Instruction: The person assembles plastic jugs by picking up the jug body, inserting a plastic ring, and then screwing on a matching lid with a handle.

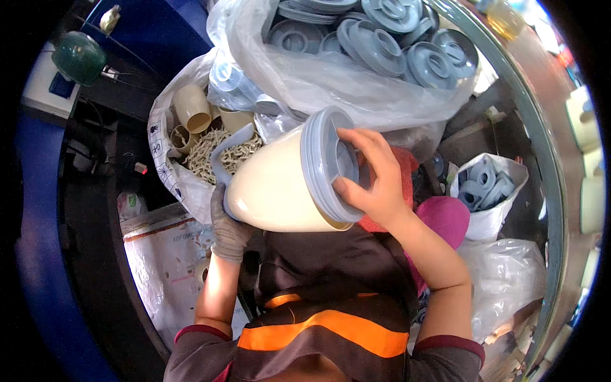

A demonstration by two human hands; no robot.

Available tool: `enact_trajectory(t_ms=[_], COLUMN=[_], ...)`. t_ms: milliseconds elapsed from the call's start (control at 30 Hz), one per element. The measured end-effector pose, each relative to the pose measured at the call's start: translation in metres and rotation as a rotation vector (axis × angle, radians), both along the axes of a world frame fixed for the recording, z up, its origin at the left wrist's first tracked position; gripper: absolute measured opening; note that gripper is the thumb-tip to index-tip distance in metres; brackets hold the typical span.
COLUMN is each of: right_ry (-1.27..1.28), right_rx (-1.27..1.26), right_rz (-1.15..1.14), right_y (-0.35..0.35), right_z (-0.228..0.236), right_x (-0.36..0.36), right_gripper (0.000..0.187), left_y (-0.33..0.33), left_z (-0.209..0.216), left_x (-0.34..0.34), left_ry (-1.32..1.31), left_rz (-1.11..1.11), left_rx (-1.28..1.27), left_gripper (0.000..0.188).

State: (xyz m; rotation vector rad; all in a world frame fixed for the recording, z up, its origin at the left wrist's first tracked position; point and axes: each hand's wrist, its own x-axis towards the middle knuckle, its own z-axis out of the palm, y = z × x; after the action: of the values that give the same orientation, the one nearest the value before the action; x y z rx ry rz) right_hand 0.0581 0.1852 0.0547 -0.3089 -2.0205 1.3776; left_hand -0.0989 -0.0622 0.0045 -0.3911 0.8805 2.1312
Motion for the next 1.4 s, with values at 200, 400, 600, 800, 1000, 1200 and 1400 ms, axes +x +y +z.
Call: enact_trajectory(t_ms=[200, 400, 600, 800, 1000, 1200, 1400], right_ry=[0.174, 0.030, -0.597, -0.056, 0.112, 0.756, 0.347], right_rx=[0.347, -0.238, -1.103, -0.602, -0.527, 0.292, 0.466], right_rz=[0.106, -0.103, 0.102, 0.163, -0.435, -0.887, -1.343], right_y=[0.007, -0.017, -0.007, -0.032, -0.023, 0.071, 0.197], right_z=[-0.001, -0.048, -0.070, 0.013, 0.099, 0.177, 0.170], right_x=[0.046, 0.060, 0.066, 0.130, 0.207, 0.310, 0.387], right_gripper=[0.065, 0.054, 0.033, 0.035, 0.033, 0.048, 0.045], left_y=[0.014, 0.029, 0.031, 0.081, 0.108, 0.080, -0.056], left_z=[0.011, 0.057, 0.124, 0.108, 0.120, 0.043, -0.047], left_x=[0.012, 0.038, 0.036, 0.059, 0.074, 0.036, -0.075], left_ry=[-0.061, 0.273, 1.934, 1.621, 1.721, 1.679, 1.250], left_rz=[-0.190, -0.029, -0.373, -0.561, -0.231, -0.365, -0.506], left_rx=[-0.010, -0.100, -0.349, -0.221, -0.290, -0.503, -0.898], left_gripper=[0.052, 0.053, 0.044, 0.029, 0.035, 0.026, 0.034])
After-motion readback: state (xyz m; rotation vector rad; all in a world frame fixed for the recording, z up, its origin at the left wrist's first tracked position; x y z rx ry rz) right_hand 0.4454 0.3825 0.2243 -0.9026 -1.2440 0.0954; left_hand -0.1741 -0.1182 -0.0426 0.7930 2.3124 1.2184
